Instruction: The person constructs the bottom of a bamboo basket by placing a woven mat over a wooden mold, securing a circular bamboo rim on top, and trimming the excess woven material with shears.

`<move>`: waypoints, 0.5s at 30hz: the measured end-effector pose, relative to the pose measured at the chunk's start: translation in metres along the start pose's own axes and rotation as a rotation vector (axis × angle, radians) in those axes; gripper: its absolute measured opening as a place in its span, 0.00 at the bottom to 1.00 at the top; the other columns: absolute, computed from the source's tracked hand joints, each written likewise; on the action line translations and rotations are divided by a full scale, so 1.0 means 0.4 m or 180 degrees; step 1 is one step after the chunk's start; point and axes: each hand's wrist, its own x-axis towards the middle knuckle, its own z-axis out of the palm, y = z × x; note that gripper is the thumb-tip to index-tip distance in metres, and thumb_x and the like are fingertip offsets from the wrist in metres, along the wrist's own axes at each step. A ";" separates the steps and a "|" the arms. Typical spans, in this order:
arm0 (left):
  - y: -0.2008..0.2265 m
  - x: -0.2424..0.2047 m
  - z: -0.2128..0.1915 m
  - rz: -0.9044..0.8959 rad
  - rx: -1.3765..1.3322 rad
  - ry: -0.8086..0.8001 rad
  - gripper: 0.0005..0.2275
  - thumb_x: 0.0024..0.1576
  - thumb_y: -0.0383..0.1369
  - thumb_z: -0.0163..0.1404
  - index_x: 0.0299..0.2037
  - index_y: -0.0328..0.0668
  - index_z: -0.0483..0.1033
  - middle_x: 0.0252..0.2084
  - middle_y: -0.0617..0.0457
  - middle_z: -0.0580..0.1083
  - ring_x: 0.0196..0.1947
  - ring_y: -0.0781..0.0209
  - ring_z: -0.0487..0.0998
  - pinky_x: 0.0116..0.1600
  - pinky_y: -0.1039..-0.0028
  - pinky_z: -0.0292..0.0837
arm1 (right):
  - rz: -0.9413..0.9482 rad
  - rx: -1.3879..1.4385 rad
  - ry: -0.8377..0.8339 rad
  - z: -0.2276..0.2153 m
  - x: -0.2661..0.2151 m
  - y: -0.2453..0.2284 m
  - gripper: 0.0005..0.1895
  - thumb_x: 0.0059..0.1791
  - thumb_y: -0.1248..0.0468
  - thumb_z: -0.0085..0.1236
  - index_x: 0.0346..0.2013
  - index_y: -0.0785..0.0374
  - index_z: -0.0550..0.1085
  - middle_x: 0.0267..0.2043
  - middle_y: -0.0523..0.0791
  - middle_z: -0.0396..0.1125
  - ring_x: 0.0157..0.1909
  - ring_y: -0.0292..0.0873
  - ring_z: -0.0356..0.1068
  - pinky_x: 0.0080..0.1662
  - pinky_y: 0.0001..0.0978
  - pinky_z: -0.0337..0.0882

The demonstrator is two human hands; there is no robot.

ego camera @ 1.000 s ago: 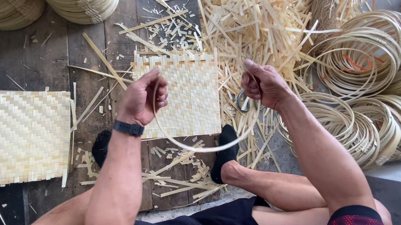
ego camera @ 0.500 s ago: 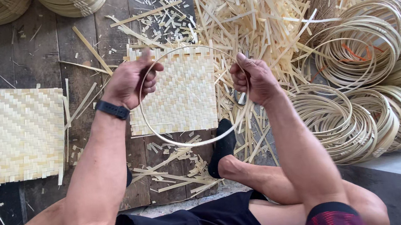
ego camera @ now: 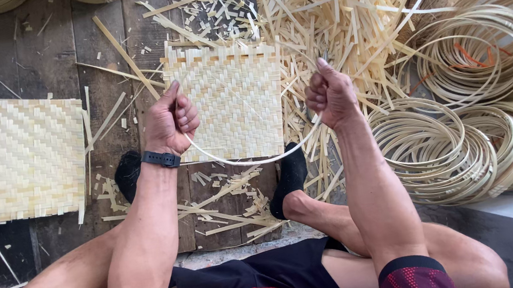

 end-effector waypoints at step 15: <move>-0.069 0.026 -0.045 0.0026 -0.0520 0.0277 0.17 0.63 0.43 0.53 0.26 0.41 0.70 0.18 0.60 0.60 0.17 0.70 0.57 0.21 0.79 0.52 | -0.0078 0.0413 0.0481 -0.011 0.046 0.153 0.23 0.57 0.50 0.48 0.22 0.59 0.70 0.15 0.37 0.54 0.16 0.34 0.53 0.18 0.27 0.54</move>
